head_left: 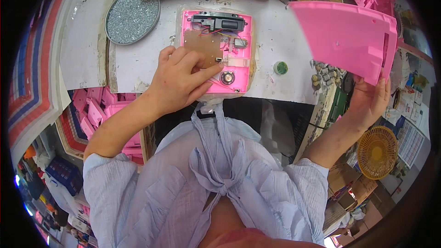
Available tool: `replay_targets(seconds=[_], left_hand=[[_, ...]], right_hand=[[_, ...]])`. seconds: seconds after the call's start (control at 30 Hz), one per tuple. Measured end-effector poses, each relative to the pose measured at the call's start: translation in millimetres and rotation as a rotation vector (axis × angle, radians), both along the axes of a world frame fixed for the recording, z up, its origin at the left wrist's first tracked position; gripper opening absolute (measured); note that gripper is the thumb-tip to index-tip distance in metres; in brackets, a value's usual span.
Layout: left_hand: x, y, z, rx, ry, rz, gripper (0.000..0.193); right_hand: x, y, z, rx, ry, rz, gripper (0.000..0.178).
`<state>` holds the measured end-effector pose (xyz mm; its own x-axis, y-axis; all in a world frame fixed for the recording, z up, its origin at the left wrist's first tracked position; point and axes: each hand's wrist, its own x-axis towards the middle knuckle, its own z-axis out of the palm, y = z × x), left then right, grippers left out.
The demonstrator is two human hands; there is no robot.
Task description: The recorder is assembling a pink electronic device, involving attaching components and soldering wires.
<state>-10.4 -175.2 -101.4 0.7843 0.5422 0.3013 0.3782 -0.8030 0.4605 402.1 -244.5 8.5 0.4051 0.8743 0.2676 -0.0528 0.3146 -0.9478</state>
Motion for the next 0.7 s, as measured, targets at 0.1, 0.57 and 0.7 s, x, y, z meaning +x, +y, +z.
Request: replay_targets(seconds=[0.1, 0.57, 0.7], left_hand=[[6.2, 5.8, 11.8, -0.062, -0.293, 0.123, 0.047], [16.9, 29.1, 34.1, -0.766, -0.565, 0.387, 0.063], [10.9, 8.0, 38.2, -0.661, -0.126, 0.437, 0.089]], right_hand=[[-50.1, 21.7, -1.0, -0.087, 0.122, -0.014, 0.039], [-161.0, 33.0, -58.0, -0.366, -0.219, 0.312, 0.056], [-158.9, -16.1, -90.9, -0.440, -0.413, 0.283, 0.066]])
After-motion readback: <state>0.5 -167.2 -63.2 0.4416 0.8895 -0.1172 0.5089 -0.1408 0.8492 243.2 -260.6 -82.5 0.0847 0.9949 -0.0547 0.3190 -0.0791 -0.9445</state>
